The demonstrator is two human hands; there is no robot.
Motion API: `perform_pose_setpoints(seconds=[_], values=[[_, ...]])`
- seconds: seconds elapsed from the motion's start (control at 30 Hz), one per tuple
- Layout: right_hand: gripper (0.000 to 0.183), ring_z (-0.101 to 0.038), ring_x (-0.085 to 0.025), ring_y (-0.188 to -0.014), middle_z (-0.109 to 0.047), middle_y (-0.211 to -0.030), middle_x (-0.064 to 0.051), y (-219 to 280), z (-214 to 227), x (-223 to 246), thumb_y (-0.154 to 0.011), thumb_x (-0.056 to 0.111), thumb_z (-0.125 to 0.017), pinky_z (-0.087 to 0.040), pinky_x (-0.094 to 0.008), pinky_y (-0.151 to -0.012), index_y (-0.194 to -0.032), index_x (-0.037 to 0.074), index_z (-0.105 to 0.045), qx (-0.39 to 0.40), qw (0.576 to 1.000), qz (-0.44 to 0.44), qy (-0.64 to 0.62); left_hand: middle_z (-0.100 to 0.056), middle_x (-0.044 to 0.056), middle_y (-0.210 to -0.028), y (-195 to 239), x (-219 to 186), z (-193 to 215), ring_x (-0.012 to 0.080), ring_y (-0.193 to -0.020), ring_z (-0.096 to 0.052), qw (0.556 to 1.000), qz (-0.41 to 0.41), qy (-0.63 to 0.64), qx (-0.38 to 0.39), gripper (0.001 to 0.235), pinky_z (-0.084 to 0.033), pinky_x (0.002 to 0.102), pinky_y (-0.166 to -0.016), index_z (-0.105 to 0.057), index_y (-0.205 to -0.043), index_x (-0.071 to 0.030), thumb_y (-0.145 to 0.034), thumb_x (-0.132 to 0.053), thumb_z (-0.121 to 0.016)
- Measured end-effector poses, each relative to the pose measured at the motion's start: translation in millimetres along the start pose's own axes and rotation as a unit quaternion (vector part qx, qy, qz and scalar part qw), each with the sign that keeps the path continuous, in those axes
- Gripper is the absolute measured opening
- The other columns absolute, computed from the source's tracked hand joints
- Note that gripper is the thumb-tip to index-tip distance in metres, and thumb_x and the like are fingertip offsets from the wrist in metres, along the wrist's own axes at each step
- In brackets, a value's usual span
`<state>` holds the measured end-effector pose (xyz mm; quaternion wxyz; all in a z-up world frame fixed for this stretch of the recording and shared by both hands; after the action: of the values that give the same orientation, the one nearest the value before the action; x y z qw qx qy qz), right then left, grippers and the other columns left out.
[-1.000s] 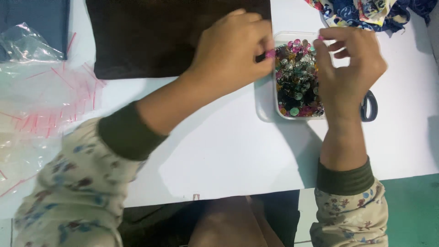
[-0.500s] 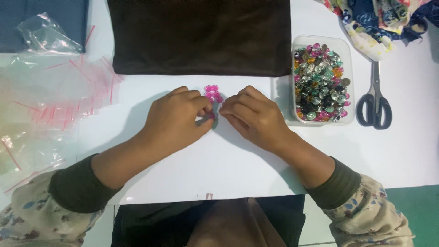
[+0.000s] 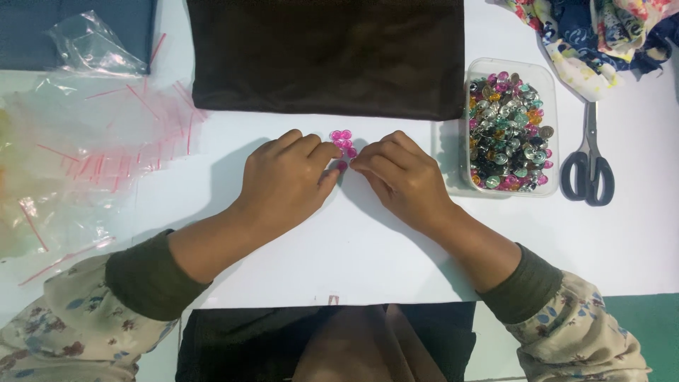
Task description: Sorting pink buttons from a container and placing them into small plastic bags
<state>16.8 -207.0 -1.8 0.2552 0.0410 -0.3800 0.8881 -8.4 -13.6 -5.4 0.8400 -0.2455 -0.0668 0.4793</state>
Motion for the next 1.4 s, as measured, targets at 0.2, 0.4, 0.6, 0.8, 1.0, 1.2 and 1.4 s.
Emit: perform_pose_setpoints(seconds=[0.2, 0.4, 0.6, 0.8, 1.0, 1.2, 1.4], values=[[0.011, -0.065, -0.024, -0.072, -0.070, -0.082, -0.007, -4, -2, -1, -0.088, -0.005, -0.080, -0.056, -0.031, -0.063, -0.091, 0.005, -0.075, -0.026, 0.999, -0.001, -0.041, -0.064, 0.003, -0.068, 0, -2, 17, 0.0179, -0.065, -0.065, 0.998, -0.004, 0.057, -0.003, 0.022, -0.055, 0.029, -0.056, -0.076, -0.098, -0.007, -0.078, -0.012, -0.084], [0.008, -0.064, -0.026, -0.071, -0.072, -0.086, -0.009, -15, -12, 23, -0.090, -0.002, -0.080, -0.056, -0.033, -0.065, -0.095, 0.004, -0.078, -0.074, 0.994, 0.035, -0.074, -0.064, 0.003, -0.073, 20, 23, 40, 0.0214, -0.068, -0.066, 0.993, -0.001, 0.098, -0.058, 0.027, -0.056, 0.033, -0.059, -0.074, -0.100, -0.008, -0.076, -0.007, -0.085], [0.008, -0.062, -0.029, -0.068, -0.071, -0.085, -0.013, -48, -62, 78, -0.097, 0.000, -0.071, -0.053, -0.034, -0.060, -0.090, 0.003, -0.074, -0.090, 0.984, 0.125, -0.086, -0.068, 0.002, -0.084, 63, 88, 82, 0.0266, -0.078, -0.066, 0.987, 0.048, 0.036, -0.148, 0.032, -0.055, 0.036, -0.072, -0.079, -0.104, -0.011, -0.074, -0.005, -0.089], [0.006, -0.049, -0.031, -0.076, -0.065, -0.093, -0.014, -94, -119, 105, -0.103, -0.005, -0.062, -0.041, -0.040, -0.065, -0.104, -0.005, -0.067, -0.047, 0.993, 0.094, -0.048, -0.073, 0.009, -0.119, 99, 161, 83, 0.0351, -0.106, -0.063, 0.993, 0.099, -0.021, -0.063, 0.048, -0.050, 0.047, -0.087, -0.078, -0.120, -0.008, -0.076, -0.022, -0.089], [0.047, -0.058, -0.032, -0.103, -0.071, -0.122, -0.006, -117, -185, 63, -0.080, 0.005, -0.068, -0.047, -0.048, -0.063, -0.127, 0.006, -0.068, 0.051, 0.995, -0.025, 0.083, -0.074, 0.003, -0.106, 103, 169, 67, 0.0314, -0.094, -0.066, 0.992, 0.105, -0.030, -0.058, 0.024, -0.053, 0.044, -0.070, -0.080, -0.105, -0.016, -0.083, -0.010, -0.071], [0.012, -0.057, -0.025, -0.094, -0.074, -0.096, 0.001, -121, -185, 62, -0.096, 0.009, -0.066, -0.040, -0.042, -0.071, -0.101, 0.010, -0.076, 0.033, 0.999, 0.005, 0.032, -0.072, 0.001, -0.094, 107, 174, 70, 0.0266, -0.084, -0.064, 0.987, 0.129, -0.007, -0.095, 0.009, -0.049, 0.040, -0.056, -0.078, -0.099, -0.016, -0.094, -0.012, -0.071], [0.021, -0.061, -0.028, -0.093, -0.073, -0.100, -0.001, -120, -175, 56, -0.086, 0.004, -0.081, -0.043, -0.043, -0.075, -0.105, 0.010, -0.074, 0.002, 1.000, 0.017, -0.015, -0.073, 0.003, -0.098, 99, 161, 87, 0.0276, -0.091, -0.063, 0.982, 0.100, 0.014, -0.161, 0.008, -0.050, 0.039, -0.067, -0.077, -0.102, -0.011, -0.104, -0.011, -0.068]])
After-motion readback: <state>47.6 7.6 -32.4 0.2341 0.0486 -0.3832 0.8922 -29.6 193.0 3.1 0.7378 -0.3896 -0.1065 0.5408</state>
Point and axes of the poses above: each hand's wrist, its own y-axis away from the middle knuckle, its own z-axis out of the back of the hand, x = y × z, the point moved 2 cm from there along -y, towards the middle knuckle
